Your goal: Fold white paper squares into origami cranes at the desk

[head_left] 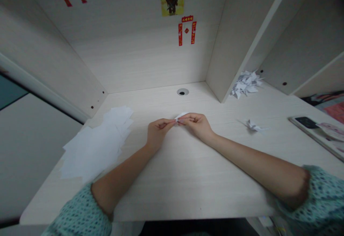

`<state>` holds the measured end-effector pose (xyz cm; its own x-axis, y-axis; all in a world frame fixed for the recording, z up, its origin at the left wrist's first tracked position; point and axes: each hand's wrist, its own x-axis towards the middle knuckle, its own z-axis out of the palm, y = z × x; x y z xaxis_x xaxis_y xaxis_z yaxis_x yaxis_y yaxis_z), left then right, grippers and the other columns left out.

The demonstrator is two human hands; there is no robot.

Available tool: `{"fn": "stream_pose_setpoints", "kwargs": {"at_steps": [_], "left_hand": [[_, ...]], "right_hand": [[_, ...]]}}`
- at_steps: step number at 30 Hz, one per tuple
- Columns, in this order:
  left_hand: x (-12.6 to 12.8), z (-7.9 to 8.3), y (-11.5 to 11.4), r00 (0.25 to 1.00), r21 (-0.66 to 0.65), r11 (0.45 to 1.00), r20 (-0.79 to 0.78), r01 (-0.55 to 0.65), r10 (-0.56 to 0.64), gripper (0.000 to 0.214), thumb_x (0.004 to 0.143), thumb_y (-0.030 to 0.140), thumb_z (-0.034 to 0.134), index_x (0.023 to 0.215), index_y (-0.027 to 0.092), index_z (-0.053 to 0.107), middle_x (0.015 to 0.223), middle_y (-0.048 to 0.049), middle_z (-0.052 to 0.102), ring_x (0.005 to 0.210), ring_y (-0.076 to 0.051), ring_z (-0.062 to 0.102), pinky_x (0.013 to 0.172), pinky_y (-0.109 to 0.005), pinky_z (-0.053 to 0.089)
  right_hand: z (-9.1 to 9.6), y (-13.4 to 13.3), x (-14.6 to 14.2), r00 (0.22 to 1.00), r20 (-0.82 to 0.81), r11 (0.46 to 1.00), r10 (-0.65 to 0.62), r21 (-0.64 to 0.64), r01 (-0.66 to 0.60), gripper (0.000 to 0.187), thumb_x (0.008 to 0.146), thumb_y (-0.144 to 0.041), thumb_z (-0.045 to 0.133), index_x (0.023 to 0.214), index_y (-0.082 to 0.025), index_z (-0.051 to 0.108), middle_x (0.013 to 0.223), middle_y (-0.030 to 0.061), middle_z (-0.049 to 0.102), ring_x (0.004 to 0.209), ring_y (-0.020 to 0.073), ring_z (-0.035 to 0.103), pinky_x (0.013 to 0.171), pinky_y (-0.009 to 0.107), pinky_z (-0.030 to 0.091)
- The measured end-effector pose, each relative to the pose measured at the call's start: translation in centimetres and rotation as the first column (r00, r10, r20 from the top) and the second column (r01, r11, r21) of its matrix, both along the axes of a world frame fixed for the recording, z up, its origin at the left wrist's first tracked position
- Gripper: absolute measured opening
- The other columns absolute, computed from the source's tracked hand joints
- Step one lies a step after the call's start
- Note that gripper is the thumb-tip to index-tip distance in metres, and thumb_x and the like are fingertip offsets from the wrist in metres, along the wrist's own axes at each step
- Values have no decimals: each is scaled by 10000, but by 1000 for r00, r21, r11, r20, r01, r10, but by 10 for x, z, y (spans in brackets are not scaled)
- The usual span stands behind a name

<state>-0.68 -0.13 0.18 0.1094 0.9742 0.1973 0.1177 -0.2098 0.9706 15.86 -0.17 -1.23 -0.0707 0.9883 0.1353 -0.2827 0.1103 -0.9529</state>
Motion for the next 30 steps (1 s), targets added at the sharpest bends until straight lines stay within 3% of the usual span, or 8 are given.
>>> {"fn": "stream_pose_setpoints", "kwargs": {"at_steps": [7, 14, 30], "left_hand": [[0, 1, -1, 998, 8, 1000, -67, -7, 8, 174, 672, 338, 730, 775, 199, 745, 812, -37, 746, 752, -187, 687, 759, -298, 527], [-1, -1, 2, 1000, -18, 1000, -22, -18, 18, 194, 675, 337, 726, 809, 197, 739, 830, -36, 745, 761, -182, 684, 758, -300, 526], [0, -2, 2, 999, -6, 1000, -23, -30, 30, 202, 693, 359, 702, 793, 184, 720, 817, -42, 738, 761, -181, 679, 760, -301, 520]], "right_hand": [[-1, 2, 1, 996, 57, 998, -68, 17, 67, 138, 640, -332, 756, 685, -204, 732, 716, 25, 728, 673, 148, 641, 691, 289, 496], [-1, 3, 2, 989, 55, 991, -136, 0, 136, 170, 619, -363, 765, 689, -212, 732, 721, 27, 725, 673, 157, 634, 698, 312, 493], [2, 0, 1, 979, 106, 984, -173, 55, 168, 190, 641, -369, 753, 721, -198, 733, 760, 46, 735, 711, 178, 656, 714, 318, 508]]}}
